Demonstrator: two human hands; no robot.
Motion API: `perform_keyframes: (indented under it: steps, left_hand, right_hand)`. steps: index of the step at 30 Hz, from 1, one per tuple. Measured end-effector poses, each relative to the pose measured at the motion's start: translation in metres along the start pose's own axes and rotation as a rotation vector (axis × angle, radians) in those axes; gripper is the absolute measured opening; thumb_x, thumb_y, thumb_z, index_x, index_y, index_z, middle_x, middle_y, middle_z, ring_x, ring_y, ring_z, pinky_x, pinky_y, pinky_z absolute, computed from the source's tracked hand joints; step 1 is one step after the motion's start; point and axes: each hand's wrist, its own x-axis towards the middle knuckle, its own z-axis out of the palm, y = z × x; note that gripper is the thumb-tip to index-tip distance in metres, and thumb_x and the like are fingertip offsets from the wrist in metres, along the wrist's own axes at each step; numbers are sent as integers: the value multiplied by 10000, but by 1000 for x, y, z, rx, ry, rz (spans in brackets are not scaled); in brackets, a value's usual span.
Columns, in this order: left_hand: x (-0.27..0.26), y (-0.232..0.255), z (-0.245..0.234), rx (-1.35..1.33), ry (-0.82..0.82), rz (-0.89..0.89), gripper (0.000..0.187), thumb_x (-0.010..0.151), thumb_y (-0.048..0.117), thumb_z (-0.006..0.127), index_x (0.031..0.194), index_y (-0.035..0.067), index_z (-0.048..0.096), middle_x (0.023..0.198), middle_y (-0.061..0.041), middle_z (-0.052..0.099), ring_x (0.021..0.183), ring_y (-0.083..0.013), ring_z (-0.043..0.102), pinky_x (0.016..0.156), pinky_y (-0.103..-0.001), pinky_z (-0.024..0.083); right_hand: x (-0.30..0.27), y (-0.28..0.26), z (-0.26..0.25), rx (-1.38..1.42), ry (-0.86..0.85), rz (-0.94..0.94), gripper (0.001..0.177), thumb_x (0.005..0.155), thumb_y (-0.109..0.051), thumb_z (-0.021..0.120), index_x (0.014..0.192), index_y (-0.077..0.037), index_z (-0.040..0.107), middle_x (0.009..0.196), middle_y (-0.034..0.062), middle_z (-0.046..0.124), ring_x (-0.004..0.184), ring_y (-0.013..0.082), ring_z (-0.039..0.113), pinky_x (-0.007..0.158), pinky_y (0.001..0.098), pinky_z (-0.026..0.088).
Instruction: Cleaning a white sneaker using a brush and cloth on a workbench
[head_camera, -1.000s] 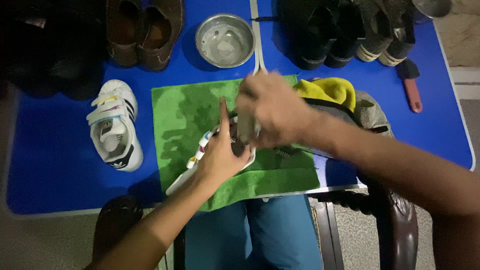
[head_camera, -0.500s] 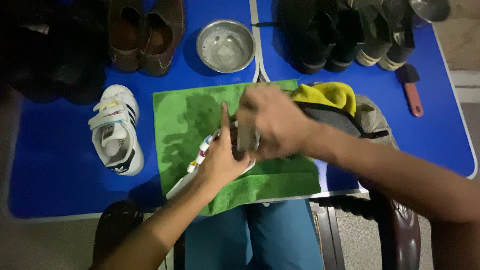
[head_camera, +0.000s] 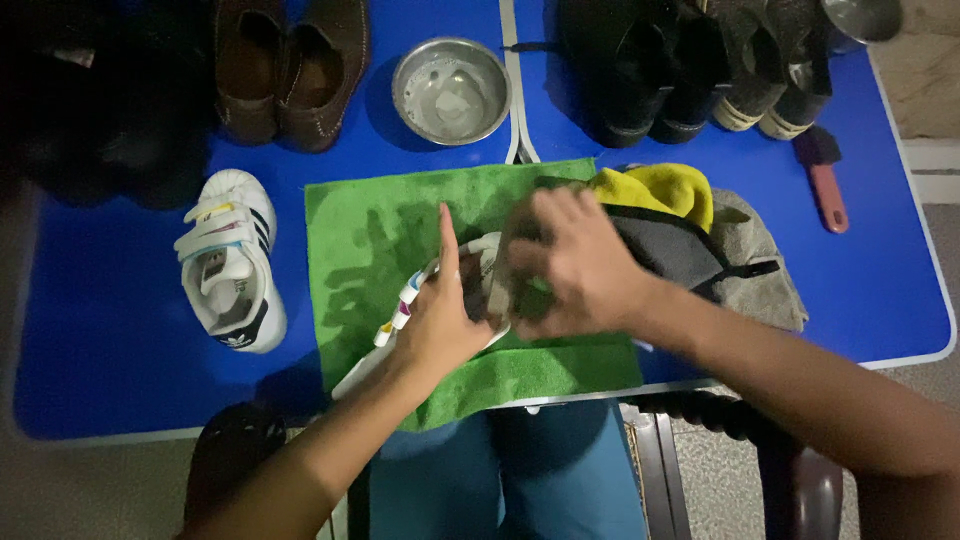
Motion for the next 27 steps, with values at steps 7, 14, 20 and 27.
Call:
perform_keyframes:
  steps: [7,14,20,27]
  left_hand:
    - [1,2,1,59,8,-8,1062,715,191,670,1485,112,-57,1028,-308,621,973,-491,598,767,-558,493]
    - [0,-1,6,42,40,32,1029,717,162,646,1477,75,-42,1129,-289,602,1012,-497,576,796,-568,485]
    - [0,-2,9,77,22,19,1000,747,187,630,1478,81,-44,1125,-309,596,989,-512,579,798,-582,475]
    - [3,-2,9,105,62,69,969,758,207,619,1479,93,-18,1135,-278,611,950,-506,599,780,-571,487]
  right_hand:
    - [-3,2,4,-25,181,69,431,496,-460,791,689,-168,539,902,111,500,804,307,520,637,414,377]
    - [-18,4,25,-20,245,202,494,452,-466,793,684,-157,485,890,129,444,832,338,487,695,407,353]
    - [-16,17,25,211,285,225,493,458,-399,817,670,-127,465,883,151,473,849,364,543,698,437,388]
    - [-8,30,17,206,304,197,466,486,-359,851,678,-125,496,951,176,495,857,391,539,735,457,409]
